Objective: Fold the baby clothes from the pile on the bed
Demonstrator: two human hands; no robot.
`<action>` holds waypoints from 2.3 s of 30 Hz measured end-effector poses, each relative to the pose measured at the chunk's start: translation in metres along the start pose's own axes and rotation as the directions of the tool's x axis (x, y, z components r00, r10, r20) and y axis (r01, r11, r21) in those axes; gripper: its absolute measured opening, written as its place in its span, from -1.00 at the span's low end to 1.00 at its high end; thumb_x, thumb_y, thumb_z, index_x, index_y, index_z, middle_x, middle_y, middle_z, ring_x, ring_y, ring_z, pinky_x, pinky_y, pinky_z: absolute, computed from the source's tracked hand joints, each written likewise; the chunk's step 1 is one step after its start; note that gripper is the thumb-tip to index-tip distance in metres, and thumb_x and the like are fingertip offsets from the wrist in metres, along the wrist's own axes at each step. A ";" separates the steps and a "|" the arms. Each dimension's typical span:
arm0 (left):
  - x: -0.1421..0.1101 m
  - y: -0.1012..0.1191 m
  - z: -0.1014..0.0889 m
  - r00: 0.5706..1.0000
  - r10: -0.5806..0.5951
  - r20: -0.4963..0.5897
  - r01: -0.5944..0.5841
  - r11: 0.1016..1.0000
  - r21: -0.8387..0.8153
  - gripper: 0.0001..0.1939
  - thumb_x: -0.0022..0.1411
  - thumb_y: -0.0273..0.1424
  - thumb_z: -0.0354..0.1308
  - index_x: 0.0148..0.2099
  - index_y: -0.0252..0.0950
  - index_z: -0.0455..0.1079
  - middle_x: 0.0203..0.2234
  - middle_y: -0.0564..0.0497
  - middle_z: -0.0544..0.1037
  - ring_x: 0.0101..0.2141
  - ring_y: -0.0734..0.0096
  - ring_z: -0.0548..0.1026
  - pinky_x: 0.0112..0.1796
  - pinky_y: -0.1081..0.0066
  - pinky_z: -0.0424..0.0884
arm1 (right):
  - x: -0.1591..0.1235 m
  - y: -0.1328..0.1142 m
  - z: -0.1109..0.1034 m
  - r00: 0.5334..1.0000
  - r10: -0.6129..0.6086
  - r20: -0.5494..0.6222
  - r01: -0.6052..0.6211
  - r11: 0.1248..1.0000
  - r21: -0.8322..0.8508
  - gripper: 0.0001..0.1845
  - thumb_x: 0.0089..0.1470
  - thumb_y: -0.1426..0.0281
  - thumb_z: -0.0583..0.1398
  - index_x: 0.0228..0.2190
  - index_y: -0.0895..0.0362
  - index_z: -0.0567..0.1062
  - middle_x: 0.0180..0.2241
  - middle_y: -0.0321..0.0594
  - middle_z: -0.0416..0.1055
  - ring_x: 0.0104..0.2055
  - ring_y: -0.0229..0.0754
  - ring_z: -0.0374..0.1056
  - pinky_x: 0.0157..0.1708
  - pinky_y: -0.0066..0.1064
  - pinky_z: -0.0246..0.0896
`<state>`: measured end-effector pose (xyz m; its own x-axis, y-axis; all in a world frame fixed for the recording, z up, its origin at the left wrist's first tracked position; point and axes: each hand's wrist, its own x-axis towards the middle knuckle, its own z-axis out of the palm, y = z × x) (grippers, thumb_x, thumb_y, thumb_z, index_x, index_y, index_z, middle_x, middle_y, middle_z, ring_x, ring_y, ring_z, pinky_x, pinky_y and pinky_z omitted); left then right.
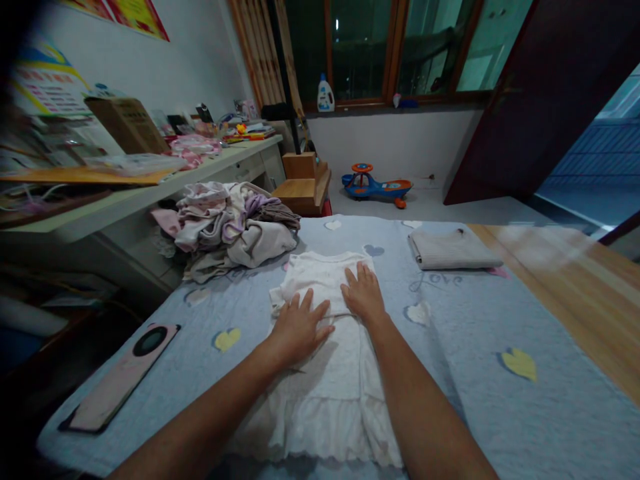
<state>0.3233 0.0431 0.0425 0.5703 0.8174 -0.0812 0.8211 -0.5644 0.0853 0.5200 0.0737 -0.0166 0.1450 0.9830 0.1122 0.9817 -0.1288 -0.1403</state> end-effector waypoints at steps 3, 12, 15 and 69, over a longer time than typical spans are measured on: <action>0.023 0.007 -0.005 0.986 0.063 -0.155 -0.059 0.998 0.031 -0.54 0.40 -0.24 -0.10 0.26 -0.25 0.24 0.28 -0.18 0.23 0.30 -0.01 0.10 0.22 0.01 0.08 | 0.000 0.000 0.001 1.000 -0.002 -0.014 0.002 1.000 0.004 -0.36 0.26 0.19 0.01 0.29 0.18 0.16 0.37 0.10 -0.10 0.40 0.13 -0.19 0.29 -0.05 -0.24; 0.057 0.006 0.032 0.982 0.177 -0.063 -0.176 0.984 0.016 -0.42 0.38 -0.12 -0.11 0.35 -0.21 0.11 0.34 -0.06 0.14 0.34 -0.08 -0.03 0.25 -0.04 -0.02 | 0.012 0.027 0.007 0.980 0.004 -0.197 0.044 0.971 0.236 -0.43 0.20 0.42 -0.08 0.19 0.37 0.26 0.21 0.11 0.27 0.24 -0.08 0.19 0.24 -0.26 0.00; 0.058 0.011 0.022 0.986 0.162 -0.025 -0.162 0.987 0.012 -0.47 0.36 -0.19 -0.06 0.30 -0.25 0.18 0.30 -0.12 0.21 0.29 -0.14 0.07 0.21 -0.05 0.06 | 0.017 0.037 0.012 0.945 0.107 -0.309 0.014 0.930 0.367 -0.44 0.07 0.53 -0.06 0.08 0.36 0.38 0.16 0.14 0.32 0.21 -0.04 0.21 0.23 -0.19 0.02; 0.119 -0.047 -0.029 0.997 -0.009 0.078 0.010 1.000 -0.012 -0.44 0.13 -0.08 0.22 0.12 -0.23 0.36 0.00 -0.21 0.54 0.04 -0.03 0.46 0.04 0.11 0.26 | 0.008 0.034 -0.008 0.999 0.021 0.041 -0.023 0.999 0.049 -0.41 0.32 0.20 -0.14 0.29 0.12 0.15 0.38 -0.21 -0.05 0.38 0.11 -0.12 0.27 -0.03 -0.14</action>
<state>0.3518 0.1704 0.0579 0.5628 0.8112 -0.1588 0.8266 -0.5546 0.0961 0.5560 0.0761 -0.0127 0.1600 0.9847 0.0692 0.9710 -0.1444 -0.1905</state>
